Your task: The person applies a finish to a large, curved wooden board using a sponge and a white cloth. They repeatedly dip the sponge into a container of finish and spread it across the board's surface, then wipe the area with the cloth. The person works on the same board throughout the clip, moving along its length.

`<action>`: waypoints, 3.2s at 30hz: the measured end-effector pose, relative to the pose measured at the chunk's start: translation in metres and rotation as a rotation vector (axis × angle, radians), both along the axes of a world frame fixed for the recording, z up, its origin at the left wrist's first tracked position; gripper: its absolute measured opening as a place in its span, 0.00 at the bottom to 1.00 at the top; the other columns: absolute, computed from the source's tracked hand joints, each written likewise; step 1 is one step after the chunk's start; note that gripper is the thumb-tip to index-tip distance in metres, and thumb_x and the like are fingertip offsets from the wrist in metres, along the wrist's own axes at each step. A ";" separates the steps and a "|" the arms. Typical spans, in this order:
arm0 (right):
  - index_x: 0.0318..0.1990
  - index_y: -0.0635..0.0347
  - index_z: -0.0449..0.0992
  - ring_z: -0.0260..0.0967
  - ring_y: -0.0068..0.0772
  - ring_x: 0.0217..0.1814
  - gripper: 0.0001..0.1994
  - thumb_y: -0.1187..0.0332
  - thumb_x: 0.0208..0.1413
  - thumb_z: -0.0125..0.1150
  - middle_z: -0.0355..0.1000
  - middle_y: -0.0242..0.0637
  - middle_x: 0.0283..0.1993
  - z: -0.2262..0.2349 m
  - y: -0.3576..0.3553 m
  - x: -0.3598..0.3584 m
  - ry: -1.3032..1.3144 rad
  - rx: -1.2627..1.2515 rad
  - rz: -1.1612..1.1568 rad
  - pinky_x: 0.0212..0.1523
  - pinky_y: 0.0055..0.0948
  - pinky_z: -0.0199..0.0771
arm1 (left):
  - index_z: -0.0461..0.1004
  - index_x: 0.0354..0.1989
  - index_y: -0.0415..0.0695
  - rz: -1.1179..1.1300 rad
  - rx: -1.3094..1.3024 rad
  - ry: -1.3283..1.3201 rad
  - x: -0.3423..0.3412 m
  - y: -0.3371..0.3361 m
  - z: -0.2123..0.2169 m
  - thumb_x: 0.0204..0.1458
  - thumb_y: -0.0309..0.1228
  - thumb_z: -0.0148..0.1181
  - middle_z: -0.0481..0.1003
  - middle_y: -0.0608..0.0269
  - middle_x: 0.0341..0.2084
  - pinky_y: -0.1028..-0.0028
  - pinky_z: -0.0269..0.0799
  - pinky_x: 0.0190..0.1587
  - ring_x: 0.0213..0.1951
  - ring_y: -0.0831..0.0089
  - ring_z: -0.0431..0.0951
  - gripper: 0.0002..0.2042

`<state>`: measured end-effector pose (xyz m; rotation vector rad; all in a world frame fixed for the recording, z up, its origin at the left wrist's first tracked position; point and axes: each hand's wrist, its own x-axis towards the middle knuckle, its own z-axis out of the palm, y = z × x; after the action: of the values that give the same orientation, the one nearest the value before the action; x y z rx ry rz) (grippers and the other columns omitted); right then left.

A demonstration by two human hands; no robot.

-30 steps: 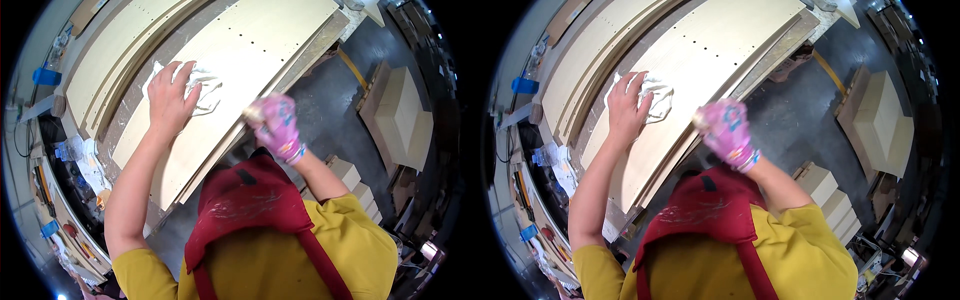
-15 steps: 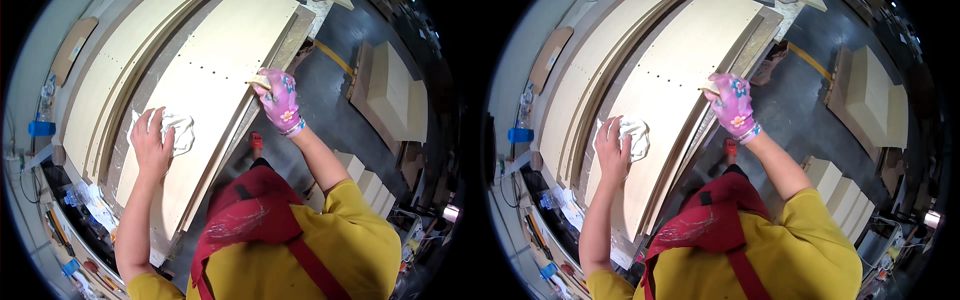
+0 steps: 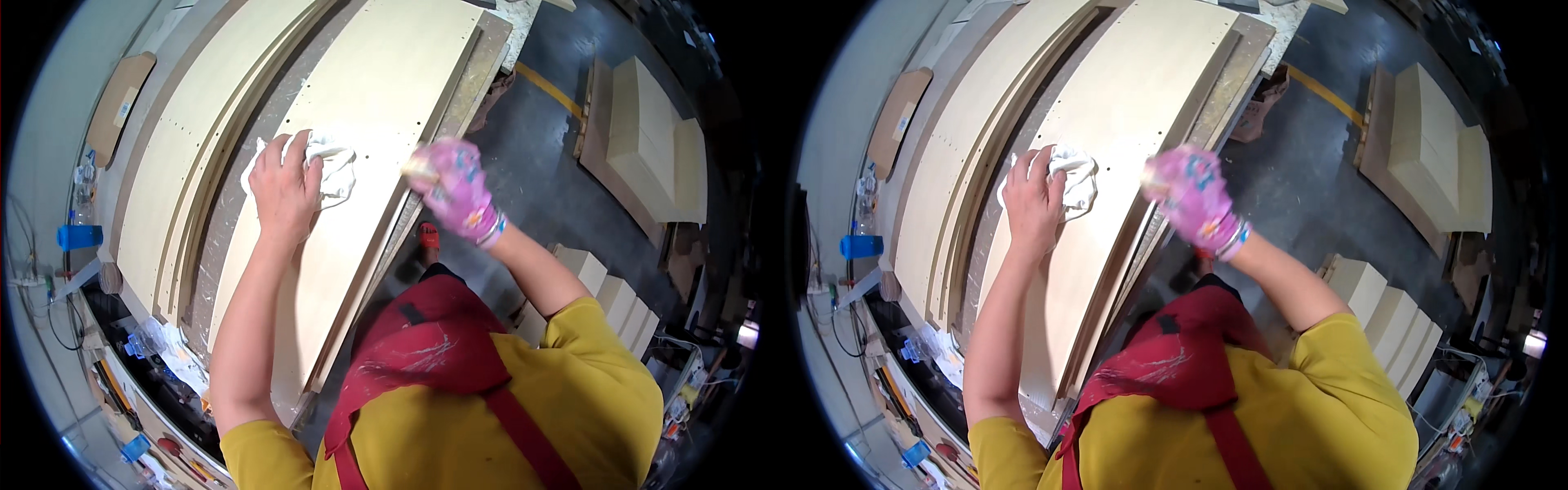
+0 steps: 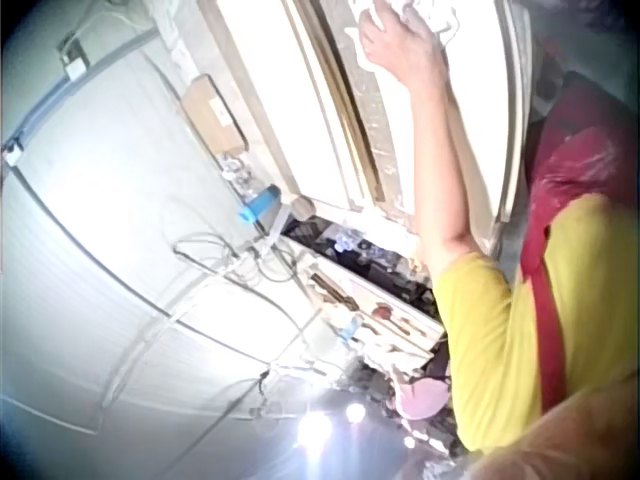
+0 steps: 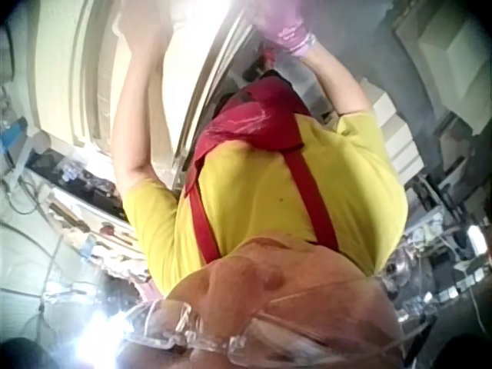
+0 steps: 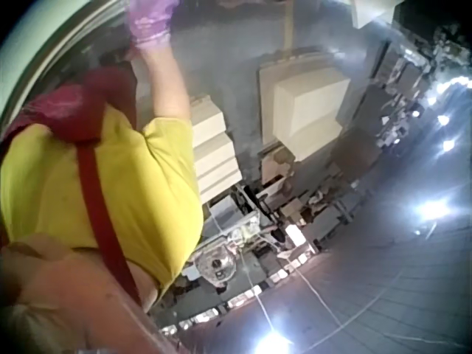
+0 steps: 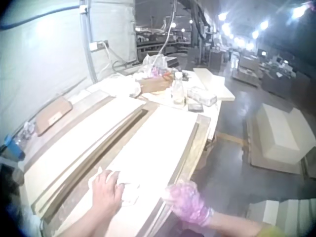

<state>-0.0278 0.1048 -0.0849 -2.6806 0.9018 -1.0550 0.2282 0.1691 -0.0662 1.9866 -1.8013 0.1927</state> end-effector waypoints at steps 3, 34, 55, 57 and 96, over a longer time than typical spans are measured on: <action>0.47 0.43 0.76 0.64 0.37 0.54 0.17 0.59 0.46 0.65 0.72 0.32 0.48 -0.011 0.033 0.010 0.011 0.103 0.169 0.62 0.38 0.54 | 0.71 0.55 0.48 0.004 0.038 0.037 0.002 -0.002 -0.004 0.54 0.38 0.56 0.69 0.52 0.51 0.57 0.60 0.54 0.52 0.54 0.69 0.19; 0.46 0.50 0.75 0.68 0.35 0.51 0.17 0.57 0.49 0.64 0.73 0.34 0.45 -0.008 -0.073 -0.021 -0.031 0.000 -0.108 0.57 0.42 0.61 | 0.69 0.56 0.46 -0.013 0.128 0.079 -0.002 -0.004 0.005 0.53 0.32 0.55 0.66 0.50 0.53 0.56 0.54 0.59 0.56 0.53 0.64 0.21; 0.43 0.50 0.76 0.71 0.31 0.46 0.13 0.61 0.49 0.64 0.75 0.30 0.41 -0.009 -0.191 -0.042 -0.147 0.060 -0.255 0.57 0.39 0.60 | 0.68 0.55 0.43 0.006 0.180 0.065 -0.002 -0.006 0.008 0.53 0.34 0.54 0.66 0.50 0.54 0.55 0.52 0.60 0.57 0.52 0.63 0.21; 0.45 0.49 0.76 0.70 0.31 0.47 0.15 0.60 0.49 0.64 0.75 0.30 0.41 -0.009 -0.175 -0.042 -0.052 -0.033 -0.134 0.58 0.39 0.60 | 0.68 0.55 0.43 0.002 0.169 0.067 -0.002 -0.007 0.008 0.53 0.34 0.54 0.66 0.50 0.54 0.55 0.52 0.59 0.56 0.52 0.63 0.20; 0.50 0.49 0.74 0.68 0.35 0.52 0.17 0.56 0.55 0.57 0.74 0.34 0.47 -0.014 -0.233 -0.063 0.124 -0.053 -0.077 0.56 0.41 0.63 | 0.69 0.53 0.41 0.023 0.173 0.049 -0.007 -0.010 0.010 0.53 0.37 0.51 0.67 0.49 0.52 0.53 0.55 0.58 0.54 0.49 0.65 0.20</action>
<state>-0.0906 -0.1282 -0.0986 -2.8026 1.0199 -0.9488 0.2216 0.1589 -0.0565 2.1108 -1.8188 -0.0047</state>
